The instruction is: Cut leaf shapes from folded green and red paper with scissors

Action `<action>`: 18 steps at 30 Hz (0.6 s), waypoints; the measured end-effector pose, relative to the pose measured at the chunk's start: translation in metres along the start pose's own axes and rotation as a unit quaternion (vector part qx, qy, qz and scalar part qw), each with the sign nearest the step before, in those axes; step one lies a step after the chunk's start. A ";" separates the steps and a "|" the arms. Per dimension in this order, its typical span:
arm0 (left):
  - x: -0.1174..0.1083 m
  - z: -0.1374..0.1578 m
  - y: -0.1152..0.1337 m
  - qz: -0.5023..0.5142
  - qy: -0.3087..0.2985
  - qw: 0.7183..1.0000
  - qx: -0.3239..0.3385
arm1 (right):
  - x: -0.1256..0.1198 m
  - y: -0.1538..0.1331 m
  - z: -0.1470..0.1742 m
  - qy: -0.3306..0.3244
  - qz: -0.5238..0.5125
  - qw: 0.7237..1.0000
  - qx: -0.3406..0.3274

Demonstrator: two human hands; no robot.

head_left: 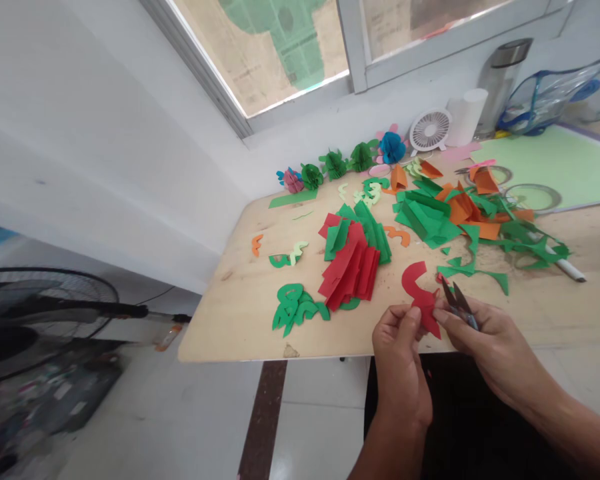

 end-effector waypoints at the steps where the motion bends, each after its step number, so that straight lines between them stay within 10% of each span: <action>1: 0.000 -0.001 0.000 -0.002 -0.005 1.000 -0.003 | -0.001 0.001 0.000 -0.005 0.013 1.000 0.000; 18: -0.005 -0.016 0.020 -0.054 0.020 0.998 0.034 | -0.028 -0.003 -0.018 0.104 0.228 0.966 -0.057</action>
Point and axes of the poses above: each hand's wrist, its own z-axis away from the middle knuckle, its own x-axis out of the palm, y = z × x, the point moved 1 cm from there along -z, towards the middle knuckle, and after that the axes turned 8 degrees about x, right-handed, at the moved point
